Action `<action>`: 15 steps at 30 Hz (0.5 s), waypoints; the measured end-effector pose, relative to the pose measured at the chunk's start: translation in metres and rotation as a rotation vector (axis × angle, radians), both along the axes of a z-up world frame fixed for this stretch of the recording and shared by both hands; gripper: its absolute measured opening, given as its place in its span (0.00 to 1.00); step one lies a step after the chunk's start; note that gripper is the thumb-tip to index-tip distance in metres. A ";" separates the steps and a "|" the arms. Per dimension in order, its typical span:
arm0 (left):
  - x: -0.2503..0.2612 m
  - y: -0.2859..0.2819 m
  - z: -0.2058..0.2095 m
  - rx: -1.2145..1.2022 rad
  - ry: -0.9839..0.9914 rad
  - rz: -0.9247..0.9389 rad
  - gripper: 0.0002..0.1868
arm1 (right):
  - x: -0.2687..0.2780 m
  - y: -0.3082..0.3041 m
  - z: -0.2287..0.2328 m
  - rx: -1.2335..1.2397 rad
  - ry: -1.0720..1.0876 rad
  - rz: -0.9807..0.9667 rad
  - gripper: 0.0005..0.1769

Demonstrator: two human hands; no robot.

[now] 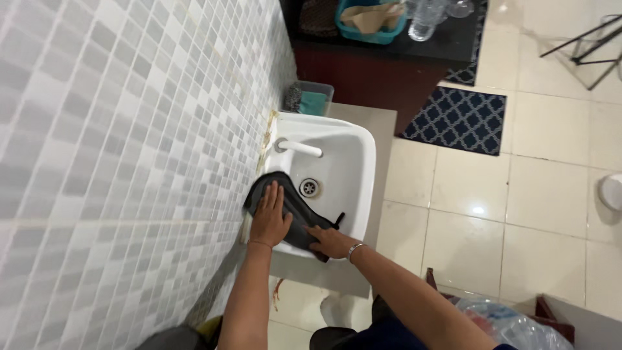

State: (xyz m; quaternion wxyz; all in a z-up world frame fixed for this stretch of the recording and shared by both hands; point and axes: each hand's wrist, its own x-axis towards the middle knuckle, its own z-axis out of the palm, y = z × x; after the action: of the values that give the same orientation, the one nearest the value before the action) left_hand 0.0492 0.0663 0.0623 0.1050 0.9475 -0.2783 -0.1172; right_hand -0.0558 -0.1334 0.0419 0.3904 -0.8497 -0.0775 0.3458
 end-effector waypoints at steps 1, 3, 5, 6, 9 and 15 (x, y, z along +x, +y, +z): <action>-0.013 0.007 0.000 0.020 0.010 0.002 0.43 | -0.011 -0.004 0.005 -0.013 -0.055 -0.014 0.37; -0.037 0.021 -0.005 0.061 0.030 0.011 0.44 | -0.035 -0.006 0.012 -0.103 -0.167 -0.031 0.35; -0.058 0.029 -0.014 0.046 0.017 0.016 0.42 | -0.059 -0.003 0.014 -0.258 -0.273 -0.033 0.33; -0.073 0.033 -0.019 0.042 0.020 0.017 0.42 | -0.076 0.000 0.014 -0.290 -0.325 -0.055 0.32; -0.108 0.029 -0.023 0.028 -0.065 0.001 0.41 | -0.111 0.000 0.016 -0.390 -0.494 -0.120 0.31; -0.157 -0.007 -0.012 0.058 -0.073 -0.186 0.40 | -0.181 -0.023 0.011 -0.594 -0.634 -0.267 0.34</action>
State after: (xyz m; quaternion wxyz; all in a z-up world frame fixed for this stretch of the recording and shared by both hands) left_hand -0.1074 0.0595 0.0502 0.0562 0.9238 -0.3653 -0.1001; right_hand -0.2371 -0.1562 0.0531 0.1278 -0.9913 0.0195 0.0224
